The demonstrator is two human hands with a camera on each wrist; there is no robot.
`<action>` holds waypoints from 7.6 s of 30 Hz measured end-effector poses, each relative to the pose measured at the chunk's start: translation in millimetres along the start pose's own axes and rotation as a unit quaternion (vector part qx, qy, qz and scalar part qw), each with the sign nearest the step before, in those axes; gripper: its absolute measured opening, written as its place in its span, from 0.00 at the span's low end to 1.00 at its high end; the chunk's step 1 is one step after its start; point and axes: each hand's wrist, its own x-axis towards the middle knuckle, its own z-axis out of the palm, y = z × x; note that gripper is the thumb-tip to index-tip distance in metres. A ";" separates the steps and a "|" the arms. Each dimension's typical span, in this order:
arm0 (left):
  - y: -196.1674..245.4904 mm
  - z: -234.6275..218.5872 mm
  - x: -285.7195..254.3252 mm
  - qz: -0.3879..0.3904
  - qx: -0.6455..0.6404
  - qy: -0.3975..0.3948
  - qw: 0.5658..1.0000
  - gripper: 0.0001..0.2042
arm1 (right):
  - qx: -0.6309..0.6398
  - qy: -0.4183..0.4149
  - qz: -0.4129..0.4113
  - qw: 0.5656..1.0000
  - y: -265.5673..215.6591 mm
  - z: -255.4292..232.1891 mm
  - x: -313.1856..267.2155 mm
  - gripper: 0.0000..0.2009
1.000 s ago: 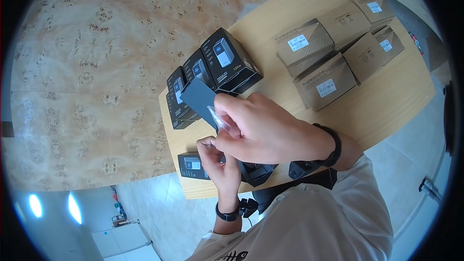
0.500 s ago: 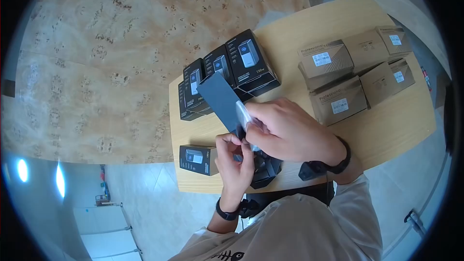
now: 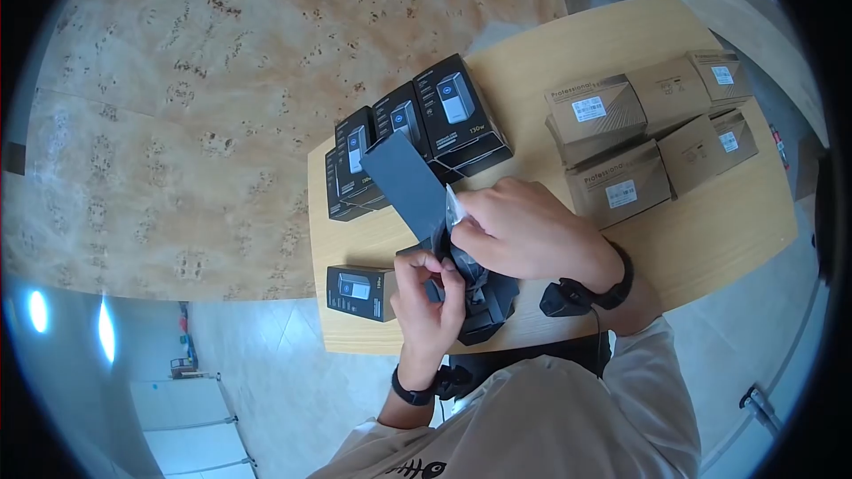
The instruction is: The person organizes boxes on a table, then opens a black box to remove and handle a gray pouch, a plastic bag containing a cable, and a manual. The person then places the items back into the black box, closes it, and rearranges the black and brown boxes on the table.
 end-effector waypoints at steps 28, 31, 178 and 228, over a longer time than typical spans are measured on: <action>-5.8 -32.0 0.1 -0.058 -0.193 0.018 0.979 0.10 | -0.047 0.057 -0.198 0.977 -12.6 -3.5 -12.1 0.23; -1.7 -37.1 3.3 -0.035 -0.279 0.023 0.959 0.09 | -0.029 0.041 -0.216 0.975 -16.0 -7.9 -12.7 0.17; -97.7 -14.7 -45.2 -0.002 0.058 -0.226 0.972 0.35 | -0.093 0.112 0.051 0.988 14.5 139.3 -56.9 0.13; -129.1 -56.7 -72.2 -0.036 0.079 -0.122 0.989 0.27 | -0.374 -0.037 -0.082 0.923 37.0 151.3 -31.5 0.21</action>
